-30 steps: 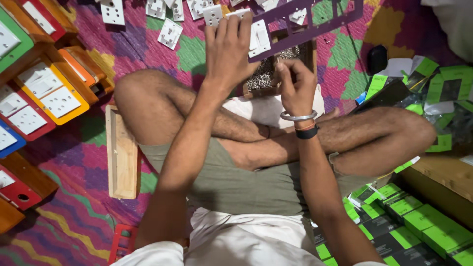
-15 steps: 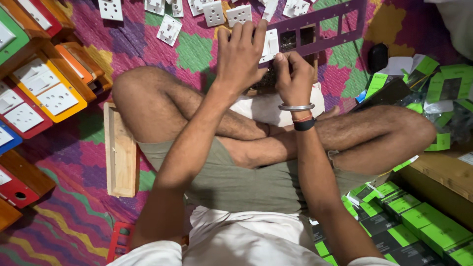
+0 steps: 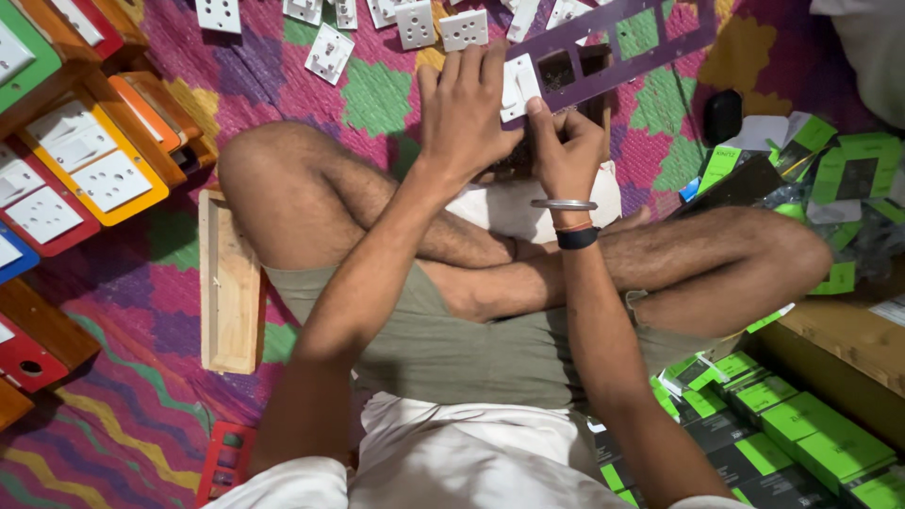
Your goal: The person sits on the floor and assembles white electrical sockets onto a purple plastic strip. They pick up sockets from a pile, place them into the strip, and secure them using small metal fasteners from a wooden box.
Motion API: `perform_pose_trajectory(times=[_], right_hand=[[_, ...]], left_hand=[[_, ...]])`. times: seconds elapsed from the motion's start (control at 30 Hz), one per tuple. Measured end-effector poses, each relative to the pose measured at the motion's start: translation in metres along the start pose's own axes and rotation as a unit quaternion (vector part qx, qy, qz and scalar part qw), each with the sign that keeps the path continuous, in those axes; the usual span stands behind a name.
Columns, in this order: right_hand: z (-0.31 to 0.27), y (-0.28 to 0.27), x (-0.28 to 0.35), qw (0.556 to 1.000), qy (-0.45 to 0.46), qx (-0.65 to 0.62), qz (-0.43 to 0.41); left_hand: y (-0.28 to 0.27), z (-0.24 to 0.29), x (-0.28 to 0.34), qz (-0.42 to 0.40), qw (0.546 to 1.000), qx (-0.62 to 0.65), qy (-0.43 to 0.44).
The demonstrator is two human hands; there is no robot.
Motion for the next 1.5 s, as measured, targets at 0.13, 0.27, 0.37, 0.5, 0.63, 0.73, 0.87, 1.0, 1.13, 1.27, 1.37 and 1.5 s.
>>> perform_pose_trajectory(times=[0.13, 0.27, 0.37, 0.5, 0.63, 0.73, 0.87, 1.0, 1.13, 1.27, 1.37, 1.5], right_hand=[[0.016, 0.007, -0.006, 0.99, 0.057, -0.109, -0.063], [0.01, 0.012, -0.002, 0.997, -0.005, -0.048, -0.067], [-0.004, 0.016, 0.012, 0.974, -0.117, 0.182, -0.067], [-0.018, 0.04, 0.027, 0.908, -0.225, 0.333, -0.119], [-0.021, 0.047, 0.028, 0.901, -0.21, 0.358, -0.126], [-0.024, 0.041, 0.028, 0.911, -0.217, 0.336, -0.098], [-0.022, 0.021, 0.019, 0.978, -0.117, 0.112, -0.133], [-0.013, 0.006, 0.012, 0.963, 0.071, -0.182, -0.188], [-0.01, 0.005, 0.006, 0.956, 0.108, -0.22, -0.162], [-0.012, 0.008, 0.004, 0.981, 0.0, -0.135, -0.137], [-0.012, 0.009, 0.006, 0.985, -0.096, -0.082, -0.119], [-0.002, 0.016, 0.005, 0.992, -0.054, -0.099, -0.057]], left_hand=[[0.002, -0.002, 0.001, 0.011, 1.0, 0.011, -0.005], [0.001, -0.015, -0.004, 0.018, 1.0, -0.018, -0.014], [-0.001, -0.031, -0.007, 0.027, 0.998, -0.041, -0.038], [-0.001, -0.041, -0.004, 0.032, 0.997, -0.029, -0.062], [0.001, -0.033, -0.004, 0.045, 0.998, -0.027, -0.035], [-0.001, -0.035, -0.004, 0.007, 0.998, -0.025, -0.05], [-0.004, -0.035, -0.007, 0.008, 0.999, -0.034, -0.037], [0.004, -0.022, -0.005, -0.003, 0.999, -0.039, -0.004], [0.009, -0.01, -0.003, -0.029, 0.998, -0.049, 0.017], [0.006, -0.005, -0.004, -0.028, 0.996, -0.075, 0.029], [0.009, -0.004, -0.001, -0.037, 0.996, -0.075, 0.021], [0.013, -0.002, 0.001, -0.015, 0.998, -0.06, 0.02]])
Point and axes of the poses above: each hand's wrist, its own x-axis away from the middle knuckle, its own y-axis out of the palm, z = x × y, the point moved 5 cm from there along -x, towards the middle knuckle, and after that the axes turned 7 degrees about y, right-handed, at the moved point
